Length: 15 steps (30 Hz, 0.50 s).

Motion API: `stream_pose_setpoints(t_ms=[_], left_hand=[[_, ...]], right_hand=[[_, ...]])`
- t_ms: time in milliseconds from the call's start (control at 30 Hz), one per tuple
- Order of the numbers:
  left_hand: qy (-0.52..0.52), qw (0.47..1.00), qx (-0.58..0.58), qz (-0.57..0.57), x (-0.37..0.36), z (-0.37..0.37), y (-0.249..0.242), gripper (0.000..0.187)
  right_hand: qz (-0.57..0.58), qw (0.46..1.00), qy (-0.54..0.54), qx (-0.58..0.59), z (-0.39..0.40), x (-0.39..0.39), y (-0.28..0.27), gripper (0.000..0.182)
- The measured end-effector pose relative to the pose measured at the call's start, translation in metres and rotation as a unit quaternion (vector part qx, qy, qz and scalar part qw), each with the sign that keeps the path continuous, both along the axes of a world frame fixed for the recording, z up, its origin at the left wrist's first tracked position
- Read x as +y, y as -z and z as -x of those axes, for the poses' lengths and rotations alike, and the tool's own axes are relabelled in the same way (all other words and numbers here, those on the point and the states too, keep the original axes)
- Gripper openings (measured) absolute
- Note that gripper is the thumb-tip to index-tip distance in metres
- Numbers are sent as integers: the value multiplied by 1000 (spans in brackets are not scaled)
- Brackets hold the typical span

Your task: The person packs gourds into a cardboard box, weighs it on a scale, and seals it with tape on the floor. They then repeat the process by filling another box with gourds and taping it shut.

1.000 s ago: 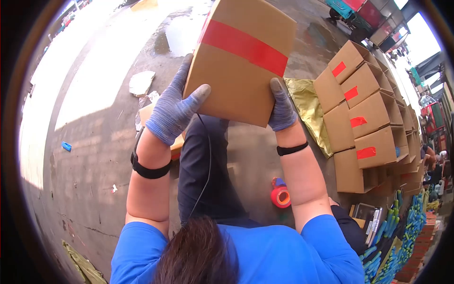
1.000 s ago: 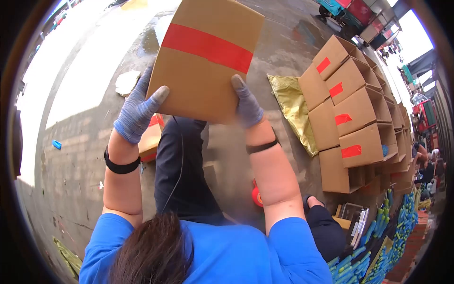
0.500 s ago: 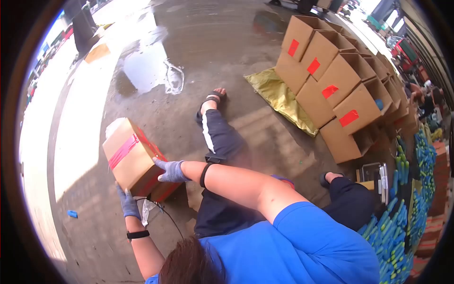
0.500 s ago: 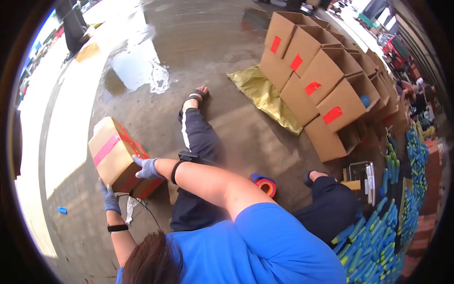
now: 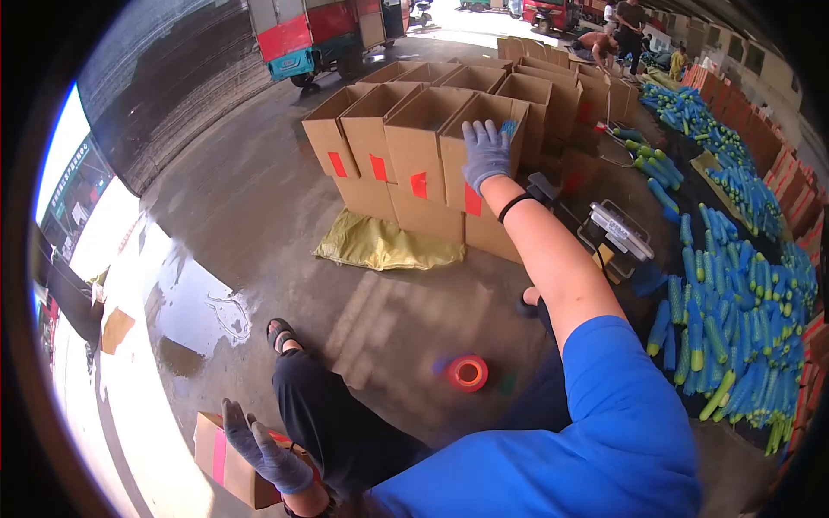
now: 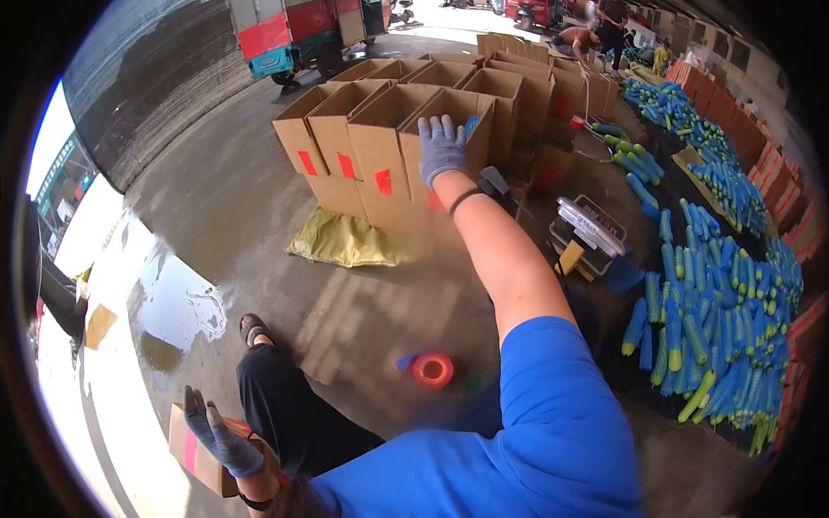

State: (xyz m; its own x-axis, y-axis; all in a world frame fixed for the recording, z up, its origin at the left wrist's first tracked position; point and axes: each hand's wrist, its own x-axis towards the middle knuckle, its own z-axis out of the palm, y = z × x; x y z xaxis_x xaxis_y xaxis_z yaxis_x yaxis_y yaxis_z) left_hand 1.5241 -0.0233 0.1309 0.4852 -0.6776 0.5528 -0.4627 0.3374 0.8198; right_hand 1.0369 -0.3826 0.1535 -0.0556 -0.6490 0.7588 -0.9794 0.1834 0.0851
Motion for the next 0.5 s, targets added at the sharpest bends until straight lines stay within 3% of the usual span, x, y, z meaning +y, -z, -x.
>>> stream_pose_setpoints(t_ms=[67, 100, 133, 200, 267, 400, 433, 500], left_hand=[[118, 988, 88, 45, -31, 64, -39, 52], [211, 971, 107, 23, -50, 78, -44, 48], [300, 945, 133, -2, -67, 92, -43, 45], [403, 868, 269, -109, -98, 122, -41, 39], [464, 828, 265, -171, -135, 153, -25, 43], [477, 673, 425, -372, -204, 207, 26, 78], [477, 668, 429, -378, -216, 216, 24, 78], [451, 591, 484, -463, -235, 230, 23, 95]], right_hand=[[-311, 942, 93, -81, 35, 2, -31, 52], [-309, 943, 94, -83, 46, -1, -31, 37], [-312, 941, 98, -84, 52, -3, -29, 37], [-296, 947, 20, -121, 55, -7, -22, 28], [-265, 960, -4, -92, 41, 1, -8, 23], [-198, 974, -95, -54, -20, 50, -4, 15], [-161, 976, -136, -48, -39, 65, 3, 13], [-135, 971, -192, -40, -87, 96, 25, 10]])
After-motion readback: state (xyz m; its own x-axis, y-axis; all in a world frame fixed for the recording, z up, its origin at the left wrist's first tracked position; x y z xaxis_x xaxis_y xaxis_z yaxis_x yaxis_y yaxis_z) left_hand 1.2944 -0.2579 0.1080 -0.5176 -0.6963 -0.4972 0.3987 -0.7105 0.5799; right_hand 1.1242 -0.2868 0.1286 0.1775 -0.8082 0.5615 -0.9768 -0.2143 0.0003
